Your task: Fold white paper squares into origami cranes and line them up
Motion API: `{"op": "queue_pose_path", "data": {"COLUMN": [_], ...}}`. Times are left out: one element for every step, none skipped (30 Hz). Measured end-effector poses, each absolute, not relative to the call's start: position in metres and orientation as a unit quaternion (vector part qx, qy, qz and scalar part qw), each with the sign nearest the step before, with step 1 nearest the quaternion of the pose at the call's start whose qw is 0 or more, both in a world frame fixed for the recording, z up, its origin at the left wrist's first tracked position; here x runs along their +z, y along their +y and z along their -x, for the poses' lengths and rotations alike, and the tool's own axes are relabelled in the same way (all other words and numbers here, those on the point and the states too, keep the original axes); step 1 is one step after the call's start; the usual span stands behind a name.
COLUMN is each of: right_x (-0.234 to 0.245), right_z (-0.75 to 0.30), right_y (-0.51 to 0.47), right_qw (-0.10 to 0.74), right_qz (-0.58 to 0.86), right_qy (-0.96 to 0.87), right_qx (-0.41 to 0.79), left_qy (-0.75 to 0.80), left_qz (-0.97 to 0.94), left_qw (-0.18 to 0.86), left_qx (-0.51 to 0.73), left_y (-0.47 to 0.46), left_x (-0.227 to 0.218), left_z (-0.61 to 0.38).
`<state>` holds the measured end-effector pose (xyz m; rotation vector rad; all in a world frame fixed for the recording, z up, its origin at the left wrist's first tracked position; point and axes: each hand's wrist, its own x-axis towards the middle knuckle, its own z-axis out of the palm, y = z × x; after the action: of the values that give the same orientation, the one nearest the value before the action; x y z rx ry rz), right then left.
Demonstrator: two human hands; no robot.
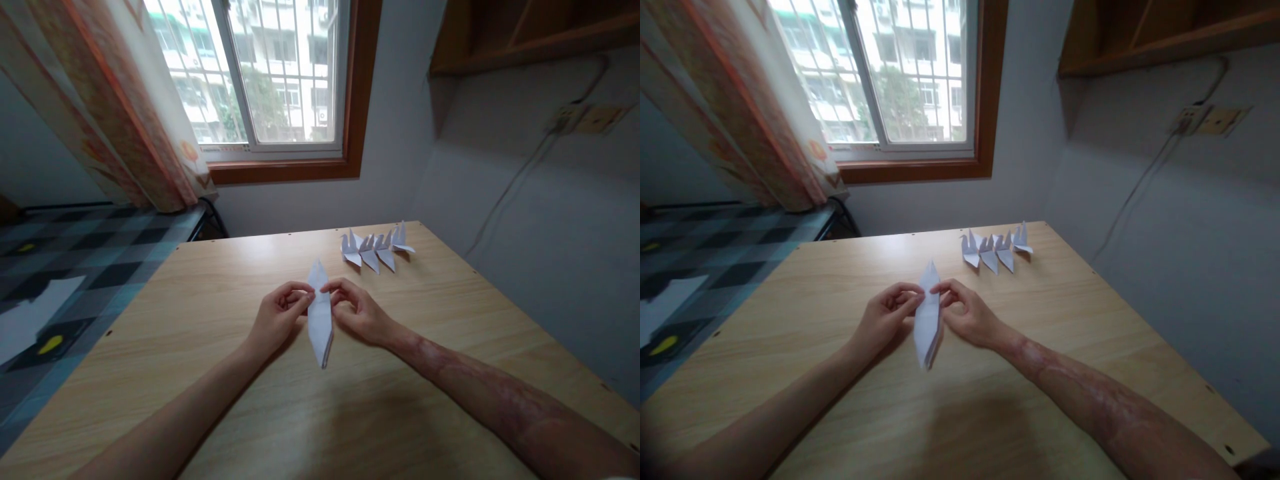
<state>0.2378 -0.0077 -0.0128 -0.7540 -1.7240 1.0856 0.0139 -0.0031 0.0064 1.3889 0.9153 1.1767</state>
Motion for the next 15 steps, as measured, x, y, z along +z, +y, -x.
{"op": "queue_pose_path", "data": {"right_x": [-0.013,-0.0133,-0.0137,-0.0142,-0.0146,-0.015,-0.0153,-0.0156,-0.0158,-0.0159,-0.0161,-0.0162,-0.0162,-0.0161,-0.0159], "right_z": [-0.2379,-0.2379,-0.2376,-0.2372,-0.2366,-0.236,-0.2353,-0.2346,-0.234,-0.2336,-0.2333,-0.2333,-0.2335,-0.2338,-0.2341], "right_y": [-0.0081,-0.0083,-0.0084,-0.0082,-0.0078,-0.0072,-0.0065,-0.0056,-0.0047,-0.0038,-0.003,-0.0024,-0.0018,-0.0014,-0.0012], "right_qw": [0.467,0.467,0.466,0.467,0.468,0.471,0.475,0.479,0.484,0.491,0.499,0.505,0.509,0.51,0.506], "right_qz": [0.304,0.302,0.301,0.302,0.304,0.309,0.316,0.324,0.332,0.339,0.344,0.346,0.347,0.347,0.346], "right_qy": [-0.705,-0.708,-0.71,-0.711,-0.71,-0.706,-0.702,-0.696,-0.691,-0.684,-0.676,-0.669,-0.662,-0.657,-0.654], "right_qx": [0.439,0.435,0.433,0.431,0.43,0.429,0.427,0.425,0.422,0.419,0.419,0.421,0.427,0.434,0.443], "left_qy": [0.385,0.386,0.386,0.386,0.386,0.384,0.381,0.377,0.369,0.36,0.349,0.34,0.336,0.336,0.342], "left_qz": [-0.577,-0.576,-0.575,-0.574,-0.575,-0.577,-0.578,-0.58,-0.584,-0.588,-0.593,-0.598,-0.603,-0.607,-0.608], "left_qw": [0.526,0.527,0.529,0.531,0.533,0.535,0.537,0.538,0.541,0.545,0.549,0.554,0.557,0.556,0.552], "left_qx": [0.492,0.491,0.491,0.489,0.486,0.483,0.482,0.481,0.48,0.477,0.474,0.468,0.462,0.458,0.457], "left_y": [-0.0029,-0.0028,-0.0027,-0.0027,-0.0028,-0.003,-0.0034,-0.0039,-0.0045,-0.0051,-0.0057,-0.0061,-0.0064,-0.0066,-0.0065], "left_x": [0.0063,0.0062,0.0063,0.0065,0.0069,0.0074,0.008,0.0086,0.009,0.0091,0.0089,0.0084,0.0075,0.0064,0.0052], "left_z": [-0.0137,-0.0135,-0.0134,-0.0132,-0.0131,-0.0129,-0.0127,-0.0126,-0.0124,-0.0122,-0.0121,-0.0121,-0.0122,-0.0125,-0.013]}}
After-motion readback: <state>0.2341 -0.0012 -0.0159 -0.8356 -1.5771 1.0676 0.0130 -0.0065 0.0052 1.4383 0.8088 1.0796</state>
